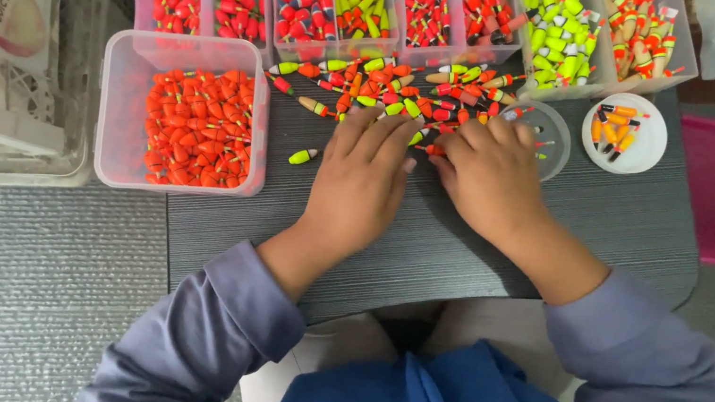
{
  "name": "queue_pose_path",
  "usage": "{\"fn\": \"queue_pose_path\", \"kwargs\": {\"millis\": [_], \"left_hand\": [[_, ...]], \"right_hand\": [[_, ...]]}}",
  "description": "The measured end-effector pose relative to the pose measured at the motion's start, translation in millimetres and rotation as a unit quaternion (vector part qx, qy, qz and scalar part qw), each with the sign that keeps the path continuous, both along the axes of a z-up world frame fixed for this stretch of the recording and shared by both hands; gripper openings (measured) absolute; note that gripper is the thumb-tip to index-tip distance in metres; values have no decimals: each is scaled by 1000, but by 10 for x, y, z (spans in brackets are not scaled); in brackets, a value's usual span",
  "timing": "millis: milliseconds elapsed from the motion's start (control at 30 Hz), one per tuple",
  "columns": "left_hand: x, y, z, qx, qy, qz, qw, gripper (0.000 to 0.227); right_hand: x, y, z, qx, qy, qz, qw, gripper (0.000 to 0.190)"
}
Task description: Assembling small fishing floats by manually inserting stems into float bodies at a workstation.
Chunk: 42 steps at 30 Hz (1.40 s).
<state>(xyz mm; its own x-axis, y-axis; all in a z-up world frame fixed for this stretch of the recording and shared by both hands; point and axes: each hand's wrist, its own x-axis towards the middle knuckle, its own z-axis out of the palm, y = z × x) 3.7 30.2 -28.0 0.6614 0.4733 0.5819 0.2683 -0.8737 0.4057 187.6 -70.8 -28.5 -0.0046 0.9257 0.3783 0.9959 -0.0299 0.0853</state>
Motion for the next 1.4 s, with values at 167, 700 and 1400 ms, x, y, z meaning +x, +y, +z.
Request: {"fn": "queue_pose_path", "kwargs": {"millis": [167,700,1400], "left_hand": [[34,-6,-190,20,16,-33,999,25],[-55,149,-141,-35,3,2,999,9],[-21,203,-87,-84,-19,-45,995,6]], "right_hand": [[-34,-66,27,4,124,49,991,24],[-156,300,35,76,343,141,926,24],[-88,271,-174,139,337,193,911,28]]}}
